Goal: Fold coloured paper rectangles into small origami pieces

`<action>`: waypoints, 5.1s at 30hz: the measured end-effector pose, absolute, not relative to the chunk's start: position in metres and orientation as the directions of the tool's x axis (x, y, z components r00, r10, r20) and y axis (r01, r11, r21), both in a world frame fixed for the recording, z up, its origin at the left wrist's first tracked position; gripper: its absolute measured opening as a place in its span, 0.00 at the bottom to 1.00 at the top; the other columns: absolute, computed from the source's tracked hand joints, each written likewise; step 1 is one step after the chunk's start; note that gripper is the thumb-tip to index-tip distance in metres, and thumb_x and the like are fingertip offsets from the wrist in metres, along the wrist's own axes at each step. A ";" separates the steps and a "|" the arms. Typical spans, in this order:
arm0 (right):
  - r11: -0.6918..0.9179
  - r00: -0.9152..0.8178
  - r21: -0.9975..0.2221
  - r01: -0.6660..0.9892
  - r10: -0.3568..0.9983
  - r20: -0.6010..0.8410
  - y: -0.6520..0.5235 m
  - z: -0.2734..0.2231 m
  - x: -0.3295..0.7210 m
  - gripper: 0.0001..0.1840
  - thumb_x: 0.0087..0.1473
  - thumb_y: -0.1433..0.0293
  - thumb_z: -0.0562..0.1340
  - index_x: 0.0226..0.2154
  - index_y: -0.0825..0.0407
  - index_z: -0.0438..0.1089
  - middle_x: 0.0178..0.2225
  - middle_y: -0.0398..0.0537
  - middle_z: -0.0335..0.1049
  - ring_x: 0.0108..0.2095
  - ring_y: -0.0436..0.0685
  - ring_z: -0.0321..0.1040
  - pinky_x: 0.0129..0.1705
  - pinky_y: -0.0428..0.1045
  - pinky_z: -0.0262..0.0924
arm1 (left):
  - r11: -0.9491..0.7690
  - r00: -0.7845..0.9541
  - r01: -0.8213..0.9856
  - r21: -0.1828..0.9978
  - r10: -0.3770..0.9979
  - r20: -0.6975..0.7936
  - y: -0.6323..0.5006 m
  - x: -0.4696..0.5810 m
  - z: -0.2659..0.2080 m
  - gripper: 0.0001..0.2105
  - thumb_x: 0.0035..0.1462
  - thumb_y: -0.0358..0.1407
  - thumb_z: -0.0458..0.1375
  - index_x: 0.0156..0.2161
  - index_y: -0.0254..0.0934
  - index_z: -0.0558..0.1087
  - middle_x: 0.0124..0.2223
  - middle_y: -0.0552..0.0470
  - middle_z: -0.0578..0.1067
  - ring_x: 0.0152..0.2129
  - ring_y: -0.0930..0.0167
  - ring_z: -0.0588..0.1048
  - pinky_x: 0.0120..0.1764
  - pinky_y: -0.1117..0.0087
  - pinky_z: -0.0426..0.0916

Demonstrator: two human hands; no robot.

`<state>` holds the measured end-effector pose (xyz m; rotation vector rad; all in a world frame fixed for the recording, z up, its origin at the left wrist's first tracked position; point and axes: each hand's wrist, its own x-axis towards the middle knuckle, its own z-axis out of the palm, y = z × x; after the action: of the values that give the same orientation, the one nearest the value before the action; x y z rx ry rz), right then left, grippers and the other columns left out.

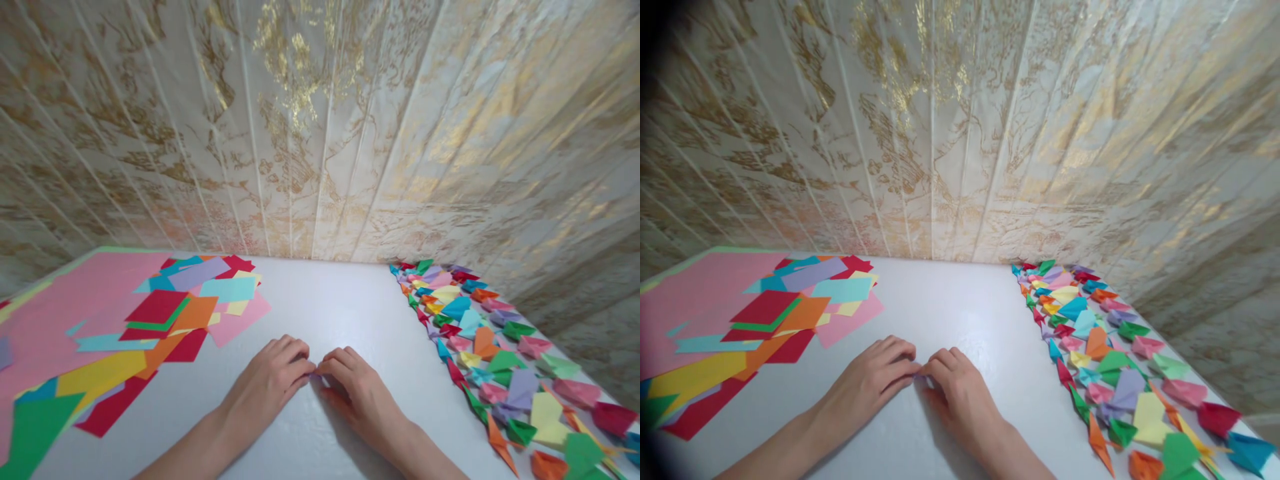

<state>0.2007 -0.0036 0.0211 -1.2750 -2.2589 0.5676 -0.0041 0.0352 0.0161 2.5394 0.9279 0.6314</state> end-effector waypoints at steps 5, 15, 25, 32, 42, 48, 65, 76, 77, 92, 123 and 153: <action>0.441 -0.435 -0.534 0.721 0.888 0.146 0.009 0.023 0.191 0.18 0.47 0.83 0.68 0.40 0.52 0.70 0.39 0.48 0.72 0.38 0.57 0.69 0.38 0.49 0.63 | -0.693 0.650 0.497 0.521 0.696 0.306 0.048 -0.006 0.010 0.07 0.65 0.27 0.56 0.37 0.37 0.74 0.39 0.52 0.75 0.37 0.66 0.71 0.42 0.64 0.64; 0.299 -0.272 -0.716 0.630 0.949 0.157 0.034 0.018 0.177 0.06 0.58 0.77 0.61 0.32 0.53 0.71 0.26 0.41 0.69 0.25 0.50 0.63 0.29 0.44 0.55 | -0.537 0.485 0.528 0.658 0.827 0.285 0.053 -0.014 0.014 0.04 0.61 0.29 0.60 0.35 0.39 0.70 0.37 0.56 0.73 0.37 0.70 0.73 0.39 0.71 0.66; 0.374 -0.329 -0.692 0.617 0.922 0.206 0.031 0.013 0.180 0.05 0.58 0.74 0.61 0.30 0.52 0.71 0.27 0.42 0.68 0.27 0.51 0.62 0.30 0.45 0.54 | -0.554 0.502 0.539 0.635 0.816 0.286 0.049 -0.009 0.018 0.07 0.64 0.28 0.57 0.33 0.39 0.67 0.34 0.56 0.72 0.35 0.68 0.69 0.39 0.68 0.61; 0.352 -0.311 -0.733 0.582 0.929 0.199 0.032 0.016 0.183 0.08 0.59 0.74 0.58 0.31 0.52 0.72 0.26 0.43 0.70 0.26 0.51 0.63 0.30 0.45 0.55 | -0.539 0.455 0.568 0.622 0.835 0.308 0.046 -0.008 0.021 0.07 0.64 0.29 0.56 0.33 0.39 0.67 0.34 0.55 0.72 0.35 0.67 0.69 0.38 0.67 0.60; 0.339 -0.252 -0.733 0.590 0.940 0.232 0.032 0.017 0.194 0.10 0.60 0.70 0.55 0.30 0.52 0.70 0.26 0.43 0.69 0.27 0.52 0.63 0.31 0.46 0.56 | -0.461 0.354 0.548 0.699 0.884 0.305 0.052 -0.019 0.026 0.07 0.64 0.32 0.50 0.33 0.40 0.65 0.35 0.54 0.71 0.35 0.68 0.70 0.39 0.68 0.63; 0.342 -0.227 -0.782 0.521 0.939 0.259 0.029 0.017 0.184 0.10 0.61 0.68 0.56 0.34 0.51 0.72 0.29 0.44 0.70 0.29 0.52 0.65 0.32 0.46 0.57 | -0.413 0.402 0.475 0.777 0.887 0.226 0.047 -0.015 0.027 0.07 0.63 0.34 0.53 0.32 0.40 0.68 0.33 0.56 0.71 0.32 0.70 0.71 0.36 0.71 0.63; 0.203 -0.118 -0.922 0.328 0.978 0.173 0.025 0.014 0.172 0.11 0.61 0.64 0.57 0.31 0.52 0.66 0.26 0.41 0.66 0.26 0.49 0.59 0.29 0.44 0.53 | -0.109 0.379 0.167 0.980 0.924 0.038 0.044 -0.002 0.019 0.08 0.61 0.40 0.55 0.41 0.38 0.69 0.38 0.51 0.76 0.37 0.67 0.76 0.42 0.68 0.71; 0.162 -0.080 -0.985 0.064 0.984 0.156 0.028 0.009 0.172 0.14 0.60 0.58 0.60 0.31 0.51 0.66 0.28 0.41 0.63 0.28 0.50 0.57 0.31 0.46 0.54 | -0.164 0.326 0.188 0.968 0.940 0.096 0.041 -0.003 0.022 0.06 0.60 0.38 0.57 0.39 0.39 0.71 0.35 0.54 0.75 0.34 0.69 0.74 0.41 0.69 0.69; 0.155 -0.078 -0.987 0.047 0.986 0.151 0.029 0.009 0.172 0.14 0.59 0.58 0.60 0.31 0.51 0.66 0.28 0.41 0.63 0.28 0.50 0.57 0.31 0.46 0.54 | -0.178 0.311 0.214 0.960 0.944 0.106 0.041 -0.003 0.023 0.06 0.60 0.38 0.58 0.41 0.40 0.71 0.36 0.54 0.75 0.34 0.69 0.74 0.41 0.69 0.69; 0.217 -0.054 -0.973 0.078 0.975 0.213 0.028 0.008 0.171 0.12 0.60 0.60 0.60 0.30 0.51 0.66 0.28 0.41 0.63 0.30 0.51 0.59 0.34 0.46 0.56 | -0.289 0.289 0.242 0.926 0.933 0.216 0.038 0.002 0.033 0.05 0.59 0.37 0.57 0.34 0.39 0.71 0.38 0.53 0.74 0.33 0.70 0.74 0.39 0.71 0.67; 0.315 -0.164 -0.789 0.528 0.949 0.269 0.028 0.021 0.178 0.08 0.49 0.79 0.58 0.29 0.50 0.67 0.32 0.45 0.69 0.37 0.56 0.65 0.41 0.50 0.58 | -0.404 0.346 0.558 0.725 0.907 0.239 0.038 -0.004 0.020 0.05 0.62 0.29 0.53 0.35 0.41 0.66 0.32 0.59 0.74 0.31 0.72 0.75 0.35 0.73 0.66; 0.557 -0.510 -0.607 0.567 0.816 0.272 0.037 0.019 0.193 0.13 0.53 0.86 0.59 0.33 0.51 0.67 0.34 0.46 0.69 0.38 0.56 0.64 0.41 0.50 0.58 | -0.652 0.611 0.631 0.422 0.752 0.247 0.041 -0.005 0.026 0.07 0.59 0.25 0.59 0.37 0.40 0.74 0.38 0.53 0.74 0.41 0.64 0.67 0.42 0.61 0.59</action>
<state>0.1927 0.0365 0.0190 -1.1091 -2.2558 0.6108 -0.0053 0.0405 0.0264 2.5468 1.1227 0.5889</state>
